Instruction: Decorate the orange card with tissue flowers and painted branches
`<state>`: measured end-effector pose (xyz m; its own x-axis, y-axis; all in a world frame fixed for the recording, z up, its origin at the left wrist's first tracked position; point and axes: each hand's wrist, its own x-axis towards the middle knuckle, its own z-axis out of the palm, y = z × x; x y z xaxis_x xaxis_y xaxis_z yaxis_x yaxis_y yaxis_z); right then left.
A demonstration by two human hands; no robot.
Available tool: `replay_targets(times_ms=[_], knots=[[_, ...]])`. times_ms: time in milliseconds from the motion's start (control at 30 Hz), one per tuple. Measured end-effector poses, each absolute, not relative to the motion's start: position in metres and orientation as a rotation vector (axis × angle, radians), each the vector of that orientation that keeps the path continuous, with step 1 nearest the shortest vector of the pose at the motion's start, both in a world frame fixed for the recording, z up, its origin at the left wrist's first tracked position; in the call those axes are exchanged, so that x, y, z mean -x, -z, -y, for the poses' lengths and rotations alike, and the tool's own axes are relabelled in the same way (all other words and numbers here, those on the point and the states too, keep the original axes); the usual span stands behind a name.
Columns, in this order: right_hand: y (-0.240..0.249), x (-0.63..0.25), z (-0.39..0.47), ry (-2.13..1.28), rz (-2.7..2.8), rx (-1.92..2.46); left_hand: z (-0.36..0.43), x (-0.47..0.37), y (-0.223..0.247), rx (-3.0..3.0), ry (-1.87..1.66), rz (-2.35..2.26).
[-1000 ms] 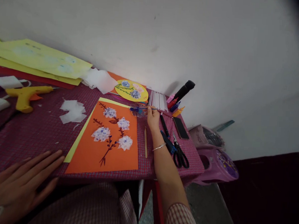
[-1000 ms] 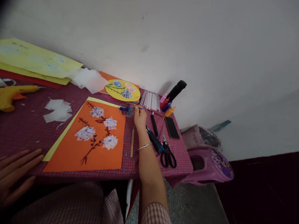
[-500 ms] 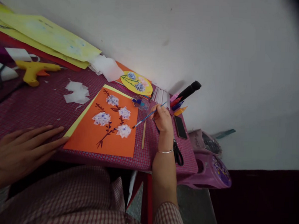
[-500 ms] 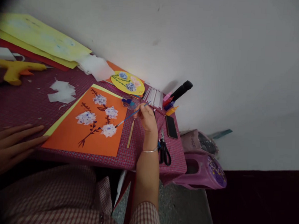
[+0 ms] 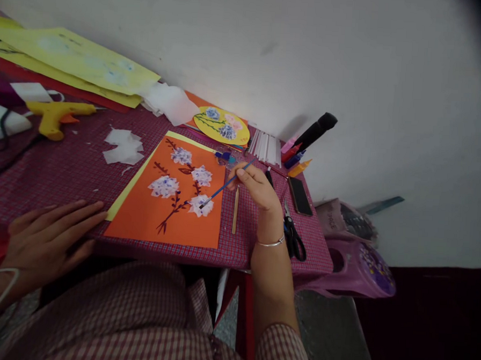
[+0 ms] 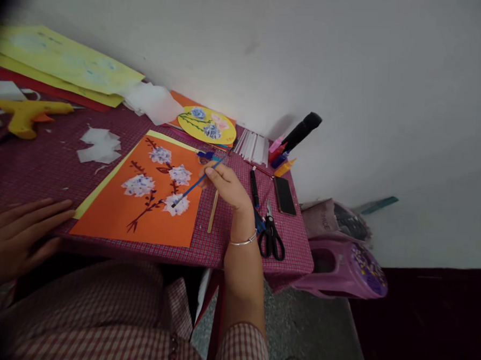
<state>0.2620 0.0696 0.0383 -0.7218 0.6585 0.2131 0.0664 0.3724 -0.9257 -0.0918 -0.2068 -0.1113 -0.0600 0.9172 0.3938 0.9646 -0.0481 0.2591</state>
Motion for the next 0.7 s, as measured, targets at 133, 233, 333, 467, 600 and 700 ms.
replay_targets(times_ms=[133, 233, 333, 467, 600, 700], knots=[[-0.037, -0.259, -0.070, -1.396, 2.107, 0.593, 0.206, 0.088, 0.107, 2.034, 0.778, 2.021], [-0.036, -0.258, -0.070, -1.356, 2.074, 0.625, 0.204, 0.084, 0.102, 2.019, 0.782, 2.022], [-0.036, -0.260, -0.070, -1.299, 1.957, 0.645, 0.203, 0.084, 0.102, 2.022, 0.772, 2.015], [-0.032, -0.256, -0.070, -1.356, 2.006, 0.636, 0.202, 0.086, 0.104, 2.040, 0.796, 1.980], [-0.032, -0.256, -0.071, -1.329, 2.066, 0.705, 0.202, 0.078, 0.101, 1.994, 0.883, 1.995], [-0.036, -0.261, -0.071, -1.314, 1.976, 0.700, 0.202, 0.071, 0.096, 1.966, 0.982, 2.022]])
